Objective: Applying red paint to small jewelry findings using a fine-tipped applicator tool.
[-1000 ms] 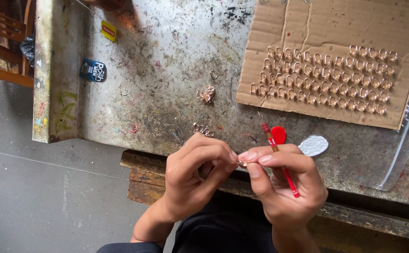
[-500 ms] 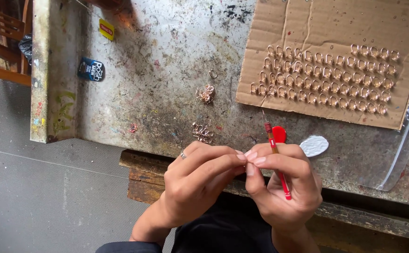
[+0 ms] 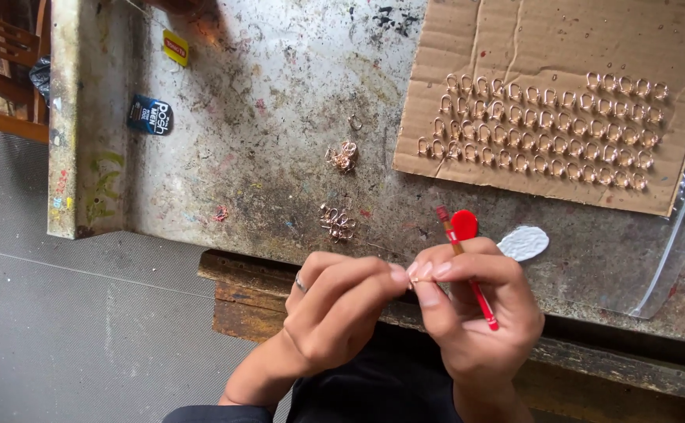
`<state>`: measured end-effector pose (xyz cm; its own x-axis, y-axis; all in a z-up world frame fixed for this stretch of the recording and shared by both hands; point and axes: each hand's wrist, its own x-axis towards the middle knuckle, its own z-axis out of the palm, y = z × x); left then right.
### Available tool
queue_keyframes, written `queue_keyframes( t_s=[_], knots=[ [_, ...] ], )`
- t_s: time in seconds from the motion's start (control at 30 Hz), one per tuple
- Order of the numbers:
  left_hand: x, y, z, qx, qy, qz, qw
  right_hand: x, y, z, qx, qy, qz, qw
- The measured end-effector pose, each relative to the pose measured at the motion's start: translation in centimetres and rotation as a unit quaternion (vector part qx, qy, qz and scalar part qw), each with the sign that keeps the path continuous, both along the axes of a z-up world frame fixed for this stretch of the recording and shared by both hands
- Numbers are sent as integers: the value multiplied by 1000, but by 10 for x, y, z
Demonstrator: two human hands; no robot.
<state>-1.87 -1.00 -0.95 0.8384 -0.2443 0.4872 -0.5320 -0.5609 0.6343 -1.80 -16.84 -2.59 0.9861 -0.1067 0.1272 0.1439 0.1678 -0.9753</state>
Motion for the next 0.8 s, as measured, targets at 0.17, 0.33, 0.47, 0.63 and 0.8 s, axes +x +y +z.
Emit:
queue_keyframes(
  t_s=[0.17, 0.33, 0.47, 0.63, 0.8],
  knots=[
    [-4, -7, -18, -84, -10, -25, 996, 3, -4, 11, 92, 79, 61, 991],
    [-4, -22, -19, -202, 45, -5, 978, 1, -8, 12, 22, 56, 55, 997],
    [-6, -26, -20, -293, 128, -4, 947, 1, -13, 6, -125, -23, 60, 990],
    [-6, -24, -24, -392, 202, -36, 897, -3, -16, 1, -141, -65, 48, 987],
    [-5, -24, -32, -395, 178, -43, 900, -2, -14, 7, -116, -19, 26, 993]
  ],
)
